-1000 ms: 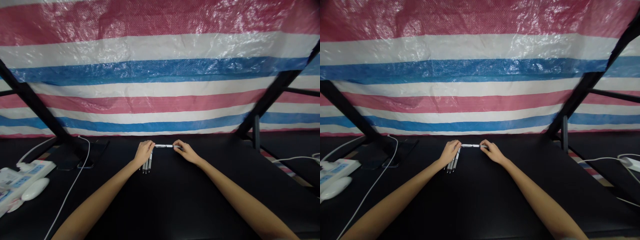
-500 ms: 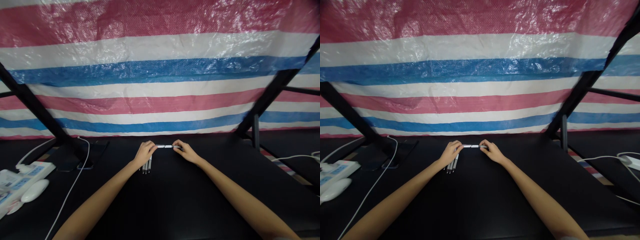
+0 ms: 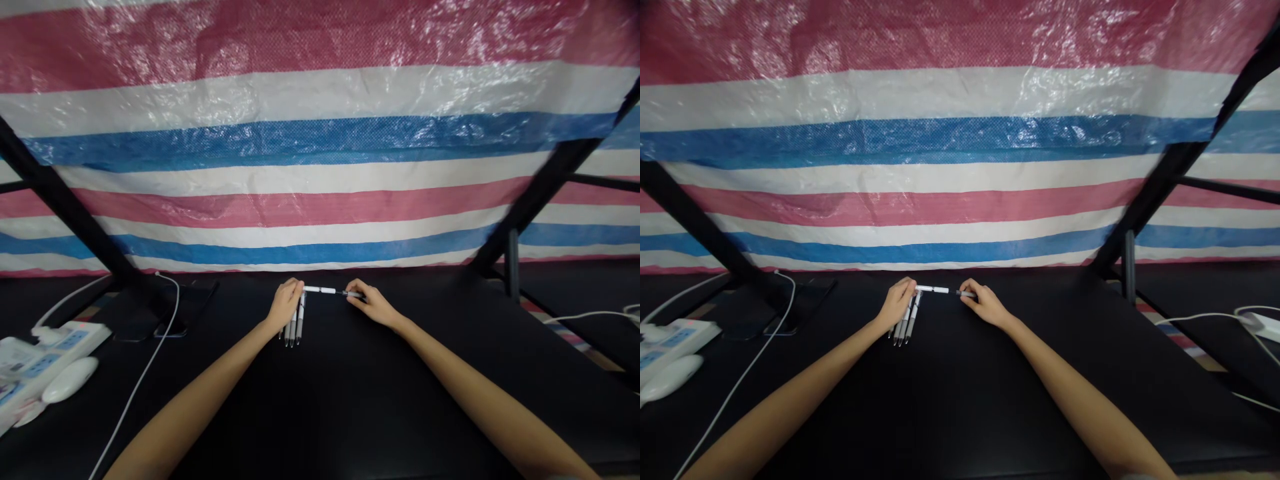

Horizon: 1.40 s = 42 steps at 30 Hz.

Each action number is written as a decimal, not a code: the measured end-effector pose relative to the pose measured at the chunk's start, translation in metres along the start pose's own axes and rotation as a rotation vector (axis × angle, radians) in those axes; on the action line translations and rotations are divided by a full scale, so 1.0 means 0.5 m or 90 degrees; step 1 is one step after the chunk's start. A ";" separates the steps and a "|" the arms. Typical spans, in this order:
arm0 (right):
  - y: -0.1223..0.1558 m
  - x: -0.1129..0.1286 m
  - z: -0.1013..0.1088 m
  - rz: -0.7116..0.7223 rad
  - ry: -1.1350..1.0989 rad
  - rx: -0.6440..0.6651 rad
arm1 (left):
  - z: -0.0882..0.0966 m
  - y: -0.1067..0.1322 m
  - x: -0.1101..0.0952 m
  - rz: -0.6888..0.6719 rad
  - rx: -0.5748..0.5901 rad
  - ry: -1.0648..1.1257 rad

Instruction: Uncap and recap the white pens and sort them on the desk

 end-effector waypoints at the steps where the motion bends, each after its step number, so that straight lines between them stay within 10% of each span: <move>1: 0.000 0.000 0.000 0.000 0.000 -0.002 | 0.002 -0.001 0.002 0.018 -0.021 0.023; 23: 0.000 -0.002 -0.001 -0.005 0.006 -0.001 | 0.022 -0.002 0.042 0.173 -0.210 0.152; 42: 0.000 0.008 0.002 0.007 0.040 0.015 | 0.016 -0.002 0.041 0.175 -0.173 0.203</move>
Point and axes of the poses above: each hand's wrist, its own y-axis away from the middle knuckle, its own z-axis out of the back of the hand, x = y × z, the point moved 2 cm from there along -y, towards the middle knuckle, and after that the axes turned 12 degrees about y, right-handed, at the moved point
